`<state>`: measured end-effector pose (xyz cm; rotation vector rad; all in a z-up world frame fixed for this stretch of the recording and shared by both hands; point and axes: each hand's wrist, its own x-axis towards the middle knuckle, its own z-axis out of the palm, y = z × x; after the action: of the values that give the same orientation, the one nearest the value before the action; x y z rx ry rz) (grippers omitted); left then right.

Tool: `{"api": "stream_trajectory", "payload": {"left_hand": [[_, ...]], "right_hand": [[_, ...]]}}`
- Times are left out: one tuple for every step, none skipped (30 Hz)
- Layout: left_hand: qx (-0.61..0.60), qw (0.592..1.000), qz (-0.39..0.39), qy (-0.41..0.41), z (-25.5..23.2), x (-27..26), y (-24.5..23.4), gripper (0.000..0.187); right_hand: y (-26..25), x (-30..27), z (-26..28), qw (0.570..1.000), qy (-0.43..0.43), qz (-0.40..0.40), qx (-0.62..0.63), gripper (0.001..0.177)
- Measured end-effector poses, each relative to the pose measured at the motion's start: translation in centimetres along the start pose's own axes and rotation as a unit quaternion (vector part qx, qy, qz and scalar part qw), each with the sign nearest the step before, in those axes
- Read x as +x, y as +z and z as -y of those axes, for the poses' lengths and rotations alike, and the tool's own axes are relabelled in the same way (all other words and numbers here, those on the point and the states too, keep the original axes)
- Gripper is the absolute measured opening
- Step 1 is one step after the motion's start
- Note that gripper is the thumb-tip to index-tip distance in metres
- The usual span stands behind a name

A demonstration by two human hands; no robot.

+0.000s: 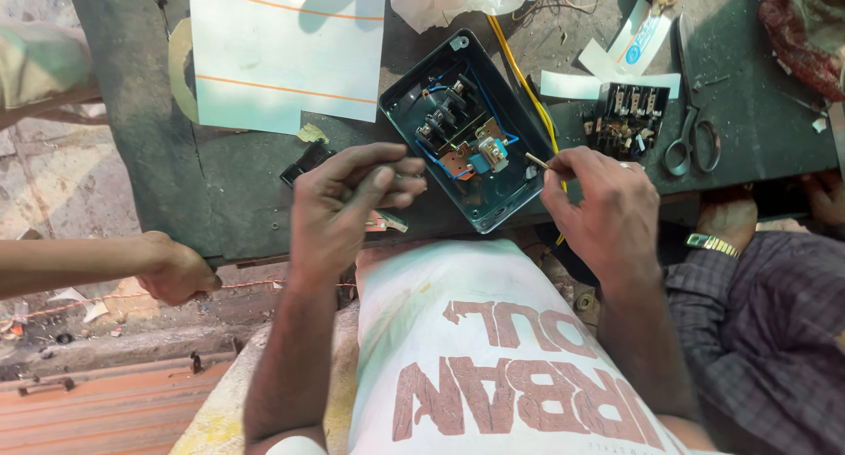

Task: The person disassembles a small electrical component, removes parts, and uses a screwdriver to adjust internal wiring and terminals inside a plastic housing. They then reassemble the component and place it back into the housing.

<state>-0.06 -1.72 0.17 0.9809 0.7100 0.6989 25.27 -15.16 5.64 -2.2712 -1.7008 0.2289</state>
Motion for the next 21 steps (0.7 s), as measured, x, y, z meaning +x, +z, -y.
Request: {"api": "stream_trajectory", "payload": {"left_hand": [[-0.024, 1.0, -0.001, -0.008, 0.1, 0.0, 0.5, 0.026], [-0.049, 0.999, -0.002, -0.016, 0.2, 0.2, 1.2, 0.027], [-0.073, 0.997, -0.006, -0.023, 0.3, 0.3, 1.7, 0.028], [-0.092, 0.995, 0.006, -0.027, 0.3, 0.5, 2.2, 0.03], [-0.112, 0.993, 0.014, -0.035, 0.4, 0.3, 2.7, 0.032], [-0.131, 0.99, 0.022, -0.043, 0.5, 0.2, 3.0, 0.034], [-0.14, 0.989, 0.037, -0.029, 0.6, 0.1, 3.2, 0.033], [-0.149, 0.987, 0.052, -0.015, 0.6, 0.0, 3.4, 0.033], [-0.158, 0.985, 0.066, -0.003, 0.6, -0.1, 3.4, 0.032], [-0.154, 0.985, 0.072, 0.009, 0.7, -0.2, 3.2, 0.032], [-0.152, 0.985, 0.079, 0.02, 0.9, -0.4, 3.1, 0.031], [-0.149, 0.985, 0.086, 0.031, 1.1, -0.7, 2.9, 0.03], [-0.146, 0.983, 0.101, 0.042, 1.3, -0.9, 2.7, 0.03], [-0.142, 0.982, 0.115, 0.053, 1.4, -1.1, 2.5, 0.029], [-0.138, 0.979, 0.132, 0.066, 1.5, -1.2, 2.2, 0.028], [-0.137, 0.98, 0.13, 0.059, 1.6, -1.4, 2.0, 0.027], [-0.138, 0.981, 0.127, 0.05, 1.7, -1.8, 1.8, 0.025], [-0.139, 0.981, 0.125, 0.041, 1.8, -2.1, 1.6, 0.023], [-0.149, 0.98, 0.127, 0.028, 1.9, -2.4, 1.3, 0.023], [-0.158, 0.979, 0.129, 0.015, 2.0, -2.6, 1.0, 0.024], [-0.168, 0.977, 0.13, 0.002, 2.0, -2.8, 0.6, 0.024]], "right_hand": [[-0.7, -0.4, 0.8, 1.0, -0.009, -0.011, 0.02, 0.011], [-1.3, -0.8, 1.8, 0.999, -0.019, -0.022, 0.04, 0.01], [-1.9, -1.0, 2.6, 0.997, -0.03, -0.033, 0.061, 0.009], [-2.5, -1.2, 3.4, 0.995, -0.035, -0.046, 0.075, 0.009], [-2.9, -1.6, 4.1, 0.994, -0.039, -0.055, 0.091, 0.01], [-3.1, -1.9, 4.8, 0.991, -0.043, -0.065, 0.107, 0.011], [-3.1, -2.1, 5.4, 0.988, -0.041, -0.085, 0.119, 0.009], [-3.1, -2.2, 6.0, 0.985, -0.039, -0.105, 0.131, 0.007], [-3.0, -2.2, 6.5, 0.982, -0.045, -0.121, 0.141, 0.007], [-2.8, -2.3, 7.0, 0.978, -0.05, -0.138, 0.15, 0.007], [-2.7, -2.3, 7.4, 0.974, -0.062, -0.152, 0.156, 0.009], [-2.5, -2.4, 7.8, 0.97, -0.074, -0.166, 0.162, 0.01], [-2.4, -2.5, 8.3, 0.968, -0.081, -0.175, 0.162, 0.011], [-2.3, -2.6, 8.9, 0.965, -0.089, -0.184, 0.163, 0.012], [-2.2, -2.5, 9.4, 0.962, -0.097, -0.196, 0.163, 0.013], [-2.2, -2.5, 9.9, 0.96, -0.105, -0.196, 0.169, 0.014], [-2.2, -2.7, 10.4, 0.959, -0.112, -0.196, 0.173, 0.015], [-2.2, -2.8, 10.9, 0.957, -0.119, -0.195, 0.178, 0.016], [-2.2, -2.8, 11.2, 0.959, -0.13, -0.187, 0.169, 0.016], [-2.1, -2.8, 11.4, 0.96, -0.142, -0.18, 0.16, 0.017], [-2.0, -2.9, 11.7, 0.961, -0.153, -0.171, 0.152, 0.017]]}}
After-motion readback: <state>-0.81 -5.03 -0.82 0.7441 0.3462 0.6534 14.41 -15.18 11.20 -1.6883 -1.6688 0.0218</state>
